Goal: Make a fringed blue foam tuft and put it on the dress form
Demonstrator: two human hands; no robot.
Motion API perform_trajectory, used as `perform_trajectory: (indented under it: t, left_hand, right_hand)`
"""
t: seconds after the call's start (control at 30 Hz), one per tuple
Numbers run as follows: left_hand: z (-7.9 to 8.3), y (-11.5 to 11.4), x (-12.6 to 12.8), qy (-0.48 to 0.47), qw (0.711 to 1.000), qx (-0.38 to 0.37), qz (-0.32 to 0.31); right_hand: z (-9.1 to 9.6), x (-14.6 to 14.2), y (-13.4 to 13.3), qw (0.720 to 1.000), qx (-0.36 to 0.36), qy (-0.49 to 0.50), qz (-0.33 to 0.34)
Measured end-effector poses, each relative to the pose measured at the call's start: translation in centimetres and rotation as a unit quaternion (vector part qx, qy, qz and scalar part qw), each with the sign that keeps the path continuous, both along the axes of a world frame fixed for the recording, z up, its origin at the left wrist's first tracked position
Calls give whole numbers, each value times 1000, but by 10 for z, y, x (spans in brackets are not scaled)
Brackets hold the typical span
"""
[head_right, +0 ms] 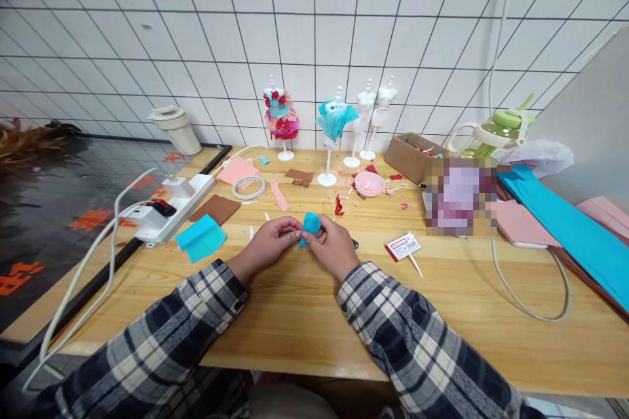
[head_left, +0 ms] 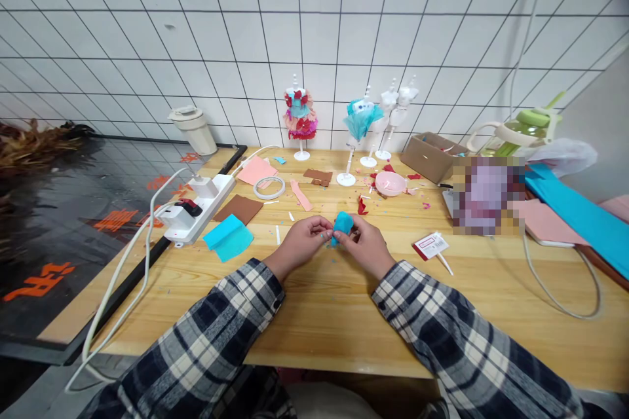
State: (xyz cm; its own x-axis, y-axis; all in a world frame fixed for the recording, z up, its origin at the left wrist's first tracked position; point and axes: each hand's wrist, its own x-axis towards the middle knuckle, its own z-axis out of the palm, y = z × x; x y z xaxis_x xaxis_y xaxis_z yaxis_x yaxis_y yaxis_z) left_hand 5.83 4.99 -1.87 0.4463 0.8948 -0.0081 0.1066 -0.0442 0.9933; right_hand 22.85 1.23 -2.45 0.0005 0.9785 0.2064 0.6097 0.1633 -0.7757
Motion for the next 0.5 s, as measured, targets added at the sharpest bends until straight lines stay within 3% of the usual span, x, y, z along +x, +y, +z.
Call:
perform_trajectory:
  t: [0.27, 0.5]
  left_hand:
    - [-7, 5, -2, 5, 999, -6, 35]
    - [0, 1, -1, 22, 995, 53, 87]
  right_hand:
    - [-7, 3, 5, 999, -9, 33, 35]
    - [-2, 2, 2, 1000, -8, 15, -20]
